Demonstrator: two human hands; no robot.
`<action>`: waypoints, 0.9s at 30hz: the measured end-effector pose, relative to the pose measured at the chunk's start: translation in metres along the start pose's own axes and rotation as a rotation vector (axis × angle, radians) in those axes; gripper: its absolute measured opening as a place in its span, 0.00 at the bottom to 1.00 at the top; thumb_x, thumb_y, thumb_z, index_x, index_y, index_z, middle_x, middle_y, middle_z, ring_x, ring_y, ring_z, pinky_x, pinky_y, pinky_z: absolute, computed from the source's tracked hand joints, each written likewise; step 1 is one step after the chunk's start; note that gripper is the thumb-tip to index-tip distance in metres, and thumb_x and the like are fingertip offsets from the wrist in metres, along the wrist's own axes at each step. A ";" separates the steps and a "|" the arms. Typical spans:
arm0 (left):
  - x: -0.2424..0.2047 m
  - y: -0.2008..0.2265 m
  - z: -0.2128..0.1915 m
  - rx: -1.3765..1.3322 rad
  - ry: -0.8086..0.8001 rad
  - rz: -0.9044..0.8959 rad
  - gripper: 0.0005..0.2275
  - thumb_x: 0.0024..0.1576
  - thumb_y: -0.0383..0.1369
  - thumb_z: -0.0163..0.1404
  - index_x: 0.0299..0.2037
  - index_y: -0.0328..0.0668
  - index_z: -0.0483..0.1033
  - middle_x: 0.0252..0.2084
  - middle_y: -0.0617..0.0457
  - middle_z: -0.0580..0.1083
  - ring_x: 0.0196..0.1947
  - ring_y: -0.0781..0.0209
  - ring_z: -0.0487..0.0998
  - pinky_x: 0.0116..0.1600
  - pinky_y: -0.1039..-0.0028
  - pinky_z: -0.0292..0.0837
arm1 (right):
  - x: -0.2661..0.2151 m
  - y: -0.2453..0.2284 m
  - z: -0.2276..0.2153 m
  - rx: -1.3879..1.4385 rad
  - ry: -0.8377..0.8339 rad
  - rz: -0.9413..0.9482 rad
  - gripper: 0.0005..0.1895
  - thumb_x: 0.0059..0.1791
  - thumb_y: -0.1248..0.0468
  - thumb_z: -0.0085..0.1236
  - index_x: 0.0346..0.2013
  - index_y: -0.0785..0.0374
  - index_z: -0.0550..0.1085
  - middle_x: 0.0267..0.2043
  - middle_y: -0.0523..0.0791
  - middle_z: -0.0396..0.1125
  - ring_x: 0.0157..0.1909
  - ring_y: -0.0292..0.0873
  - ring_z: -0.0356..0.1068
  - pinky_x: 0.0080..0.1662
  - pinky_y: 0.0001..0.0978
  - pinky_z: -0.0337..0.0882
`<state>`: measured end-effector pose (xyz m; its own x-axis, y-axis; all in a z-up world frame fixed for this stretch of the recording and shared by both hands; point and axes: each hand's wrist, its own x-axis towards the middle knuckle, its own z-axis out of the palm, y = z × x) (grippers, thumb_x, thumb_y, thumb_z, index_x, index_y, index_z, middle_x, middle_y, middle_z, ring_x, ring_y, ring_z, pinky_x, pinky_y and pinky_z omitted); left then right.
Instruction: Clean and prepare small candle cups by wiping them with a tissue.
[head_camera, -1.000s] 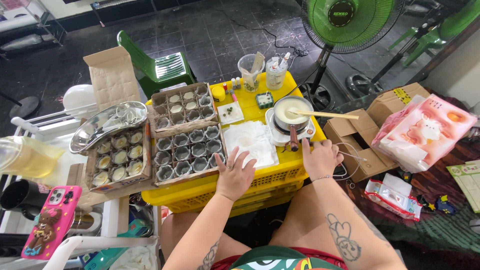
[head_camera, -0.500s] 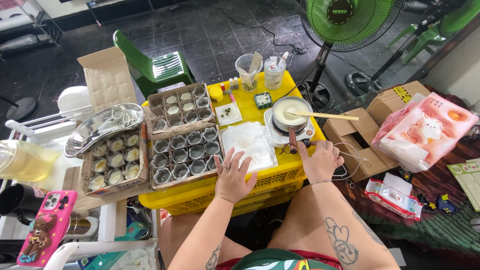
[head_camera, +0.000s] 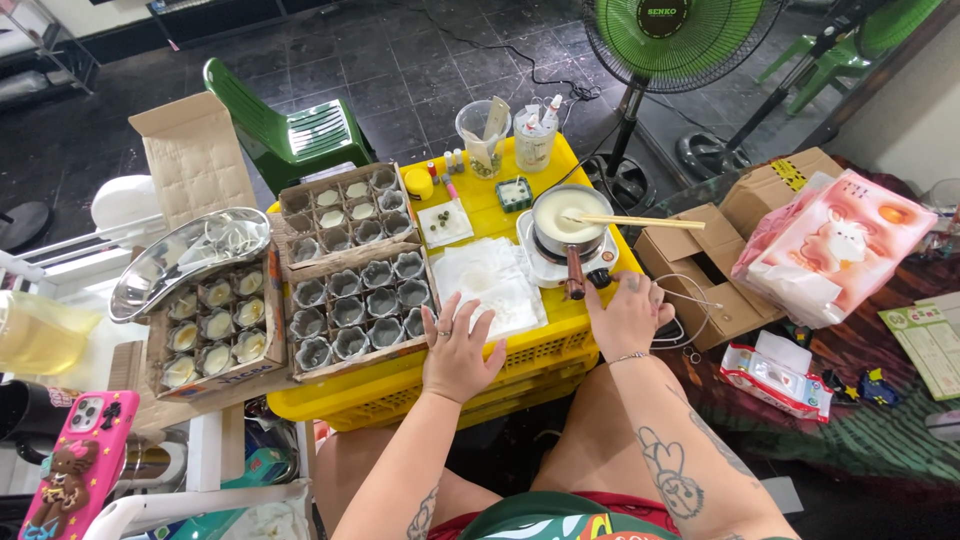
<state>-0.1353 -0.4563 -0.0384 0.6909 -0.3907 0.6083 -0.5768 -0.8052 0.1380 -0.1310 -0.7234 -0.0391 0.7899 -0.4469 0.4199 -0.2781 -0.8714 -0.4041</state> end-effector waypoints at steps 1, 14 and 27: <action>-0.001 0.001 0.000 -0.002 -0.002 0.000 0.19 0.56 0.45 0.53 0.53 0.47 0.76 0.61 0.50 0.66 0.72 0.46 0.56 0.76 0.41 0.33 | -0.001 0.006 0.008 -0.002 -0.001 0.001 0.30 0.44 0.40 0.56 0.45 0.63 0.77 0.48 0.49 0.68 0.50 0.51 0.64 0.51 0.49 0.53; -0.001 -0.001 0.002 -0.053 -0.014 -0.018 0.18 0.55 0.44 0.54 0.52 0.45 0.76 0.58 0.50 0.68 0.70 0.46 0.60 0.75 0.39 0.38 | -0.007 0.024 0.039 -0.045 0.025 -0.076 0.30 0.50 0.41 0.51 0.45 0.67 0.74 0.49 0.52 0.67 0.50 0.53 0.66 0.52 0.50 0.55; -0.001 -0.001 0.003 -0.064 -0.009 -0.013 0.16 0.55 0.43 0.54 0.49 0.44 0.77 0.57 0.50 0.69 0.69 0.46 0.61 0.75 0.41 0.39 | -0.007 0.013 0.026 -0.005 0.000 0.005 0.27 0.51 0.41 0.54 0.48 0.60 0.74 0.52 0.49 0.67 0.56 0.52 0.62 0.56 0.51 0.55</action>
<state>-0.1340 -0.4561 -0.0418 0.7021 -0.3851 0.5990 -0.5946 -0.7798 0.1956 -0.1260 -0.7262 -0.0685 0.7888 -0.4507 0.4179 -0.2844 -0.8704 -0.4019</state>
